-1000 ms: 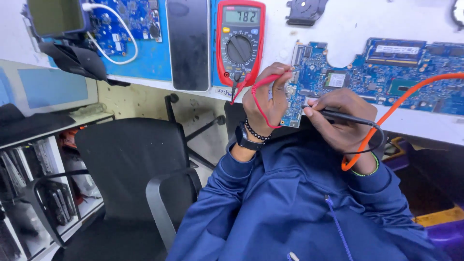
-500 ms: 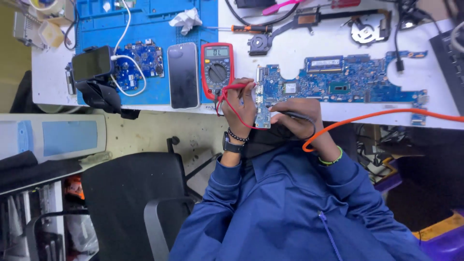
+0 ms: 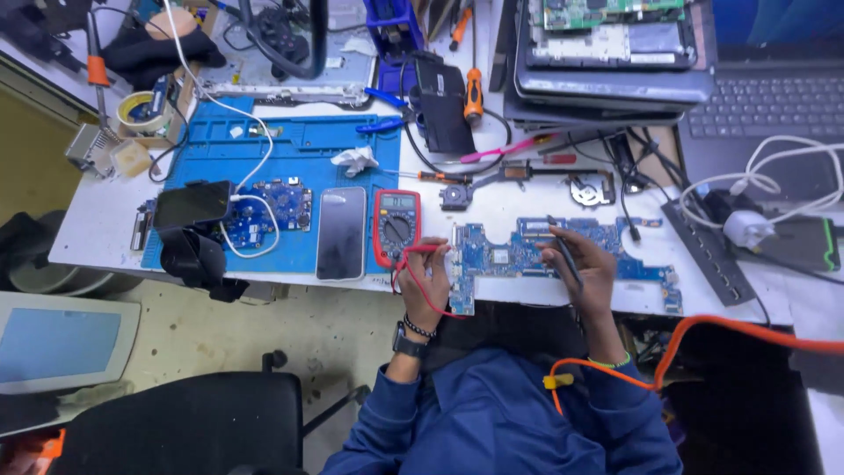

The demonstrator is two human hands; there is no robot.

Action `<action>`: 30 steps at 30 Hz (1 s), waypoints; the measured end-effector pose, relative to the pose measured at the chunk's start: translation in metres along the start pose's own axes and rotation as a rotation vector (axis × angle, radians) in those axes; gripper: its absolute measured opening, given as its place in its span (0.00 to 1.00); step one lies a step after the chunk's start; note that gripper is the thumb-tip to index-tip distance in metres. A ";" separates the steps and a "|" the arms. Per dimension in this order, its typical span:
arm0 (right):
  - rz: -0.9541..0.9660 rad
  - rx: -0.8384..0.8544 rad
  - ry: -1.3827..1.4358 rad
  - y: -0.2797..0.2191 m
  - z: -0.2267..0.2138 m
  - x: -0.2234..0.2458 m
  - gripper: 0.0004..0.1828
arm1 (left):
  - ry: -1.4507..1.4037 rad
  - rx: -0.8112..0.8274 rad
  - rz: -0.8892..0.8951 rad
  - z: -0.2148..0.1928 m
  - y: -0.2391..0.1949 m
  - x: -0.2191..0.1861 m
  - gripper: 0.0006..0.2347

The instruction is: The person uses a multimeter to test various points on a blue laptop motherboard. They hold the red and black probes in each hand and touch them to different components on the board while observing the digital display. The person occasionally moves the probes to different areas of the board.

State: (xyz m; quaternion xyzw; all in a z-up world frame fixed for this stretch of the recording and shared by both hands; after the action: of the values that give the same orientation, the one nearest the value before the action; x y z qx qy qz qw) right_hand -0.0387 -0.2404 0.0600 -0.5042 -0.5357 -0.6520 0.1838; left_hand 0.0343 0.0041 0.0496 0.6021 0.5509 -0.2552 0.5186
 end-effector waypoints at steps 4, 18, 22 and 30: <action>-0.015 -0.077 -0.083 -0.015 -0.025 -0.014 0.23 | -0.132 0.045 0.020 0.000 0.000 0.008 0.09; 0.136 -0.243 -0.618 -0.009 -0.004 0.019 0.20 | -0.180 0.290 0.093 0.004 0.000 0.005 0.15; 0.136 -0.278 -0.659 -0.009 -0.006 0.006 0.21 | -0.118 0.271 0.049 0.003 0.007 -0.008 0.15; -0.025 -0.225 -0.656 -0.011 -0.008 0.008 0.16 | -0.016 0.781 -0.095 0.099 -0.072 0.330 0.21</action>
State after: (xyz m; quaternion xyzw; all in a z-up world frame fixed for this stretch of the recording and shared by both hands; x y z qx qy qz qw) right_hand -0.0545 -0.2411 0.0613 -0.6974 -0.4971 -0.5124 -0.0627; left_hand 0.0798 0.0359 -0.2979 0.7258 0.4356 -0.4740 0.2424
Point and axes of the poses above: each hand's wrist, its own y-axis towards the middle knuckle, its own z-axis out of the palm, x = y × z, the point moved 3 cm from there along y, towards the middle knuckle, and after that the axes turned 10 degrees about -z, right-handed, at the moved point
